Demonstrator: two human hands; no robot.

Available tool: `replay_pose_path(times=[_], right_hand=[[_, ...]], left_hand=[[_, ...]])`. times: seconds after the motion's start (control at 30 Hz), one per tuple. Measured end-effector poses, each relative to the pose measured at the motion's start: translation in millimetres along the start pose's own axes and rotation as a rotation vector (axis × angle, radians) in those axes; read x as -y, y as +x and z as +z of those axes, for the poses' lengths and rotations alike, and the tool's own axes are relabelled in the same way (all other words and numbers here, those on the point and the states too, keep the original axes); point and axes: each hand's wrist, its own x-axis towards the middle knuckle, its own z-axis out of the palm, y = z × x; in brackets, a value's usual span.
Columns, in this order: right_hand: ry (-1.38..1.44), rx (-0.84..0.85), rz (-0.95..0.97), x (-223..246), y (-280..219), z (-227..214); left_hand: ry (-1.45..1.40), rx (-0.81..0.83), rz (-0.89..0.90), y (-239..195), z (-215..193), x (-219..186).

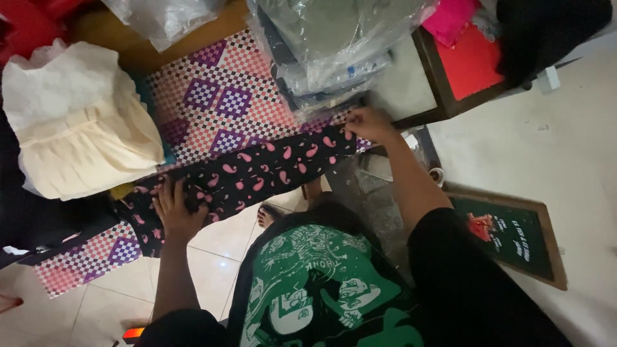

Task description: The person folds several pieces of clothing on a table, including a black t-shirt, a cream-colored top, and a black patterned garment. The person retrieves items from a nearby laundry basket and places the folded clothes into a neat stack on the table.

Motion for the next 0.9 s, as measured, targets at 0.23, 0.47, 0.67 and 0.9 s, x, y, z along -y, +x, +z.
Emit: replay_pose_path(times=[0.23,0.47,0.67,0.9], right_hand=[[0.137,-0.114,0.062,-23,13,17],[0.274,-0.273,0.142,-22,18,39],[0.383,-0.177,-0.051,14,-5,19],[-0.069,-0.136,-0.099,-43,46,47]], left_hand=[[0.001,-0.041,0.011,-1,-2,-6],[-0.004,-0.039,0.018,-2,-2,-3],[-0.002,-0.014,0.011,1,2,4],[-0.017,0.040,-0.050,-1,-8,-7]])
